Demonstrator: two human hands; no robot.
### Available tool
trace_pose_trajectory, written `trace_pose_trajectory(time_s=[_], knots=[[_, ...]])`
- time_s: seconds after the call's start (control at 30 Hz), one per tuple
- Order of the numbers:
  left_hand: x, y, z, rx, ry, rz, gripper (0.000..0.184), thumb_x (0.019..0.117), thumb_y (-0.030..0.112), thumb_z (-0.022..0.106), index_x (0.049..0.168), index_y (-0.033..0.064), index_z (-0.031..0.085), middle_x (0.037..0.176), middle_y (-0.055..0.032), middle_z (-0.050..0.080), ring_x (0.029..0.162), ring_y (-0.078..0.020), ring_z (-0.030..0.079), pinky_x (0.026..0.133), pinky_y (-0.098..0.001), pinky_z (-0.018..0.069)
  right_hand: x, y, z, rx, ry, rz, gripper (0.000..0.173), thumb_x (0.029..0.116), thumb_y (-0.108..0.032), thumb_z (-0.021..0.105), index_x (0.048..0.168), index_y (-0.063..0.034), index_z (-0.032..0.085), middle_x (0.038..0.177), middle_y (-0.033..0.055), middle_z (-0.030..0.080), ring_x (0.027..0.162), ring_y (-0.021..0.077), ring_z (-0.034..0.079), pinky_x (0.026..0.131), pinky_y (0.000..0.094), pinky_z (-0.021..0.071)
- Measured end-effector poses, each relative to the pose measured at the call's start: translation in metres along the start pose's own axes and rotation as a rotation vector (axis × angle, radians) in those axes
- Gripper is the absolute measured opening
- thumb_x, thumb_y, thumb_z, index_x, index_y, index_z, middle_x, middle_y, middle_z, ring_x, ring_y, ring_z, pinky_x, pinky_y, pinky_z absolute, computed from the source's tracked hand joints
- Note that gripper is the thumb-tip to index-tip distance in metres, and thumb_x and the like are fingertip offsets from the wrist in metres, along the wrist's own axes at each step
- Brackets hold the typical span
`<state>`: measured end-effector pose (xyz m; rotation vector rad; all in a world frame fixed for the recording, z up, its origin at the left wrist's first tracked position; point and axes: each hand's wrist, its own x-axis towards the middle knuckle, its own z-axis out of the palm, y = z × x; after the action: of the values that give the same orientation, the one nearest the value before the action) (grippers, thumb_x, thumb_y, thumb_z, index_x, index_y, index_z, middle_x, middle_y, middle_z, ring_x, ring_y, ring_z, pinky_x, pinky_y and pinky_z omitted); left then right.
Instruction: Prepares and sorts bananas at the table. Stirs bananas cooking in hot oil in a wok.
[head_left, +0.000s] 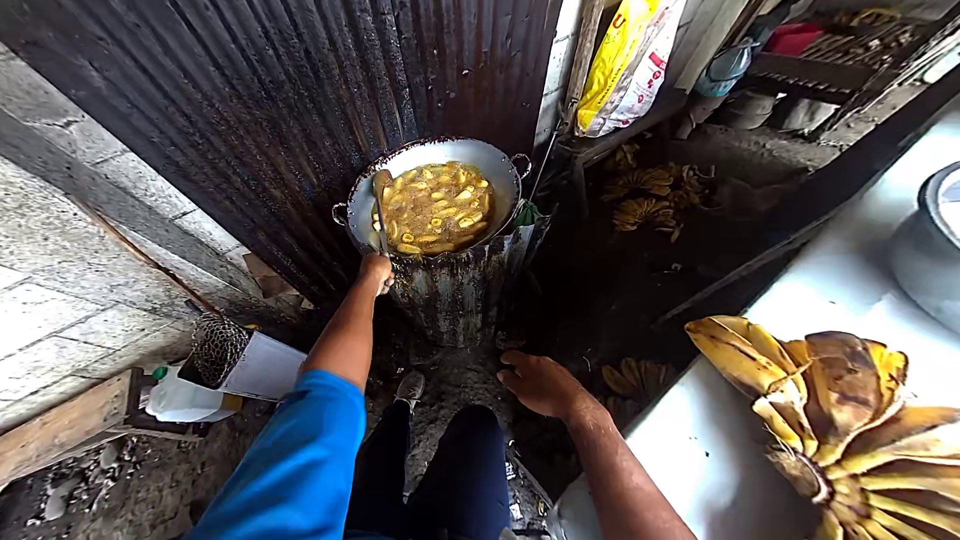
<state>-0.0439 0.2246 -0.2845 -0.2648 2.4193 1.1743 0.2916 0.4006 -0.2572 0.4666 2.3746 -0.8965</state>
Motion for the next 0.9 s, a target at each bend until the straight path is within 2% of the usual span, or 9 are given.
trace_pose_trajectory(time_s=[0.13,0.27,0.3,0.37,0.43,0.5,0.7,0.83,0.9], knots=[[0.017,0.028,0.034,-0.265,-0.162,-0.084,0.035,0.1098,0.043,0.039,0.122,0.0123,0.052,0.069,-0.0032,0.05,0.047,-0.0132,0.046,0.043,-0.0284,0.0421,0.0,-0.001,0.0,0.002,-0.009,-0.002,0.052,0.1069,-0.046,0.045,0.15,-0.017,0.051,0.13,0.0161,0.067,0.121,0.0338,0.064,0.104,0.0586,0.0477],[0.013,0.02,0.024,-0.334,-0.307,-0.101,0.033,0.1099,0.043,0.04,0.106,0.0116,0.051,0.065,-0.0016,0.048,0.043,-0.0105,0.043,0.038,-0.0242,0.0392,0.0,-0.002,0.0,0.003,0.0,-0.004,0.052,0.1063,-0.047,0.046,0.149,-0.0177,0.052,0.13,0.0148,0.067,0.121,0.0333,0.064,0.104,0.0591,0.0478],[0.007,0.012,0.018,-0.289,-0.334,-0.077,0.031,0.1103,0.041,0.04,0.111,0.012,0.051,0.065,-0.0016,0.048,0.042,-0.0101,0.042,0.038,-0.0236,0.0387,0.001,-0.002,0.0,0.003,0.004,-0.009,0.052,0.1062,-0.047,0.046,0.149,-0.0175,0.053,0.13,0.0149,0.067,0.121,0.0333,0.064,0.103,0.059,0.0479],[-0.009,-0.005,-0.001,-0.145,-0.382,-0.008,0.034,0.1112,0.038,0.041,0.136,0.0171,0.05,0.068,-0.0018,0.047,0.045,-0.0105,0.042,0.04,-0.0243,0.038,0.002,0.0,0.002,-0.001,0.012,-0.027,0.051,0.1061,-0.046,0.047,0.147,-0.0168,0.055,0.129,0.0154,0.068,0.12,0.0335,0.064,0.103,0.0589,0.0478],[-0.034,-0.019,-0.017,0.015,-0.378,0.051,0.042,0.1108,0.037,0.044,0.15,0.0219,0.044,0.067,-0.0029,0.046,0.045,-0.0118,0.041,0.041,-0.0259,0.038,0.001,0.001,0.001,-0.002,0.023,-0.036,0.05,0.1063,-0.045,0.047,0.146,-0.016,0.056,0.128,0.0159,0.068,0.121,0.0336,0.064,0.104,0.0588,0.0476],[-0.061,-0.033,-0.032,0.152,-0.355,0.106,0.044,0.1107,0.036,0.046,0.152,0.0213,0.043,0.067,-0.0049,0.047,0.045,-0.0124,0.044,0.041,-0.0258,0.0409,0.001,0.001,0.001,-0.008,0.029,-0.041,0.049,0.1065,-0.044,0.047,0.145,-0.0152,0.056,0.13,0.0157,0.067,0.123,0.0333,0.063,0.105,0.058,0.0467],[-0.129,-0.054,-0.08,0.548,-0.268,0.211,0.051,0.1106,0.031,0.046,0.159,0.0181,0.036,0.084,-0.0116,0.059,0.053,-0.0143,0.053,0.051,-0.0292,0.0502,0.002,0.003,0.001,-0.014,0.033,-0.055,0.049,0.1064,-0.043,0.048,0.144,-0.0131,0.058,0.132,0.0151,0.066,0.125,0.0321,0.062,0.107,0.0584,0.0456],[-0.173,-0.067,-0.126,0.651,-0.179,0.248,0.054,0.11,0.035,0.047,0.161,0.0213,0.035,0.1,-0.0167,0.065,0.064,-0.0206,0.06,0.062,-0.0386,0.0547,0.001,0.002,0.0,-0.035,0.036,-0.075,0.047,0.1069,-0.042,0.047,0.141,-0.0124,0.059,0.131,0.016,0.066,0.125,0.0325,0.062,0.107,0.0585,0.0455],[-0.194,-0.07,-0.149,0.649,-0.157,0.263,0.054,0.1098,0.035,0.048,0.161,0.0249,0.035,0.1,-0.0162,0.066,0.064,-0.0213,0.059,0.063,-0.04,0.0541,0.0,0.001,0.0,-0.039,0.04,-0.083,0.047,0.1069,-0.041,0.048,0.141,-0.0118,0.059,0.131,0.0164,0.066,0.125,0.0335,0.062,0.107,0.0593,0.0452]])
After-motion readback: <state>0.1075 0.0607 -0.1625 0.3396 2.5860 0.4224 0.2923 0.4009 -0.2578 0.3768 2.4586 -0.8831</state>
